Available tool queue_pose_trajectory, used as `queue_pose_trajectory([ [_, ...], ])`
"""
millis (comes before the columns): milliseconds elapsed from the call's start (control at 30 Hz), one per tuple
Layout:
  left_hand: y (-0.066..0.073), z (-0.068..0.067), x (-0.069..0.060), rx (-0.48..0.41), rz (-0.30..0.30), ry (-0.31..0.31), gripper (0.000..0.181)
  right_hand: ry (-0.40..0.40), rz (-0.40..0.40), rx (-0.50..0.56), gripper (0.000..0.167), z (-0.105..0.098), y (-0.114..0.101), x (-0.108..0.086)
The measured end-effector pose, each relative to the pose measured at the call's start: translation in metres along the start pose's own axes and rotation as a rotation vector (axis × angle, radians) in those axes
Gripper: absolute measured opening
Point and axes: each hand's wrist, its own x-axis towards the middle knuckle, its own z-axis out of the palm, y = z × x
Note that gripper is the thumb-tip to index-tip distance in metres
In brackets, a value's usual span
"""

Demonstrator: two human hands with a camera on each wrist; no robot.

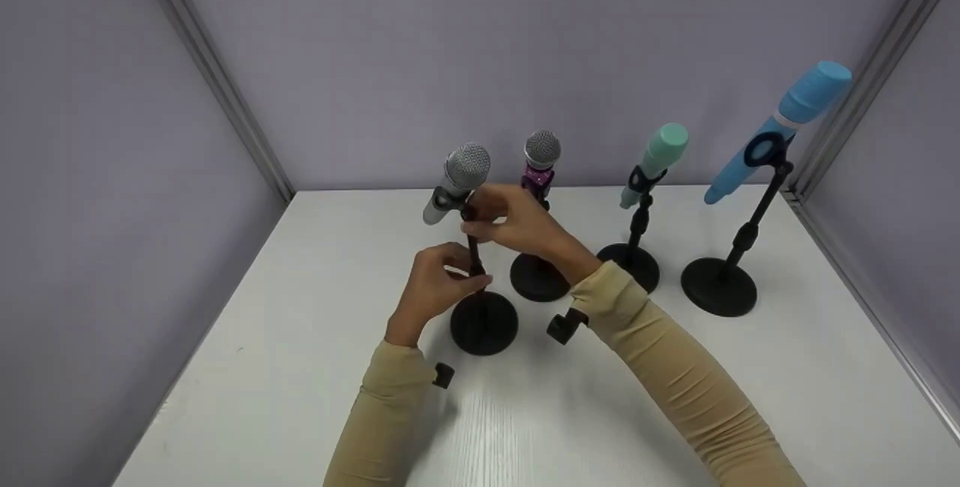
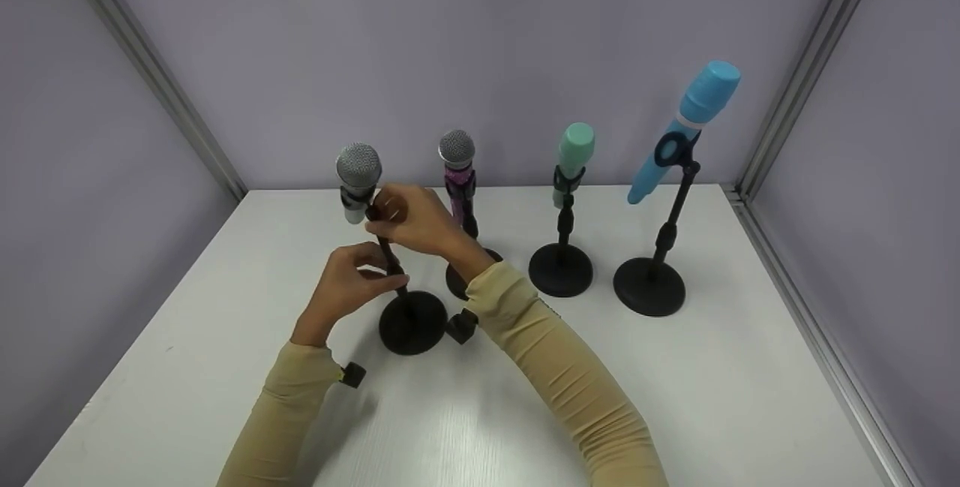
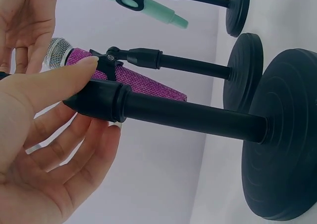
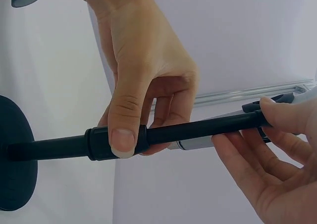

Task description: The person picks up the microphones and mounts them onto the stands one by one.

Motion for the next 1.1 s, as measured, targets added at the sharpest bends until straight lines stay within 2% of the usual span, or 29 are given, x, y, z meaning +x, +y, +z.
queue_pose_trajectory([
  [600, 0.0042, -0.0011, -0.0005, 0.019, -0.047, -0.068, 0.020, 0.006, -0.009, -0.027, 0.016, -0.0010, -0.0015, 0.0001],
  [733, 0.0047, -0.0015, -0.0005, 0.023, -0.043, -0.077, 0.020, 0.008, -0.015, -0.033, 0.016, -0.0012, -0.0008, 0.0004],
  [900, 0.0052, -0.0006, -0.0005, 0.011, -0.026, -0.068, 0.021, 0.005, -0.009, -0.033, 0.015, -0.0014, -0.0006, 0.0004],
  [1100, 0.0030, 0.0027, 0.0010, 0.003, 0.004, -0.022, 0.026, 0.000, 0.013, -0.021, 0.017, -0.0018, -0.0015, -0.0005],
])
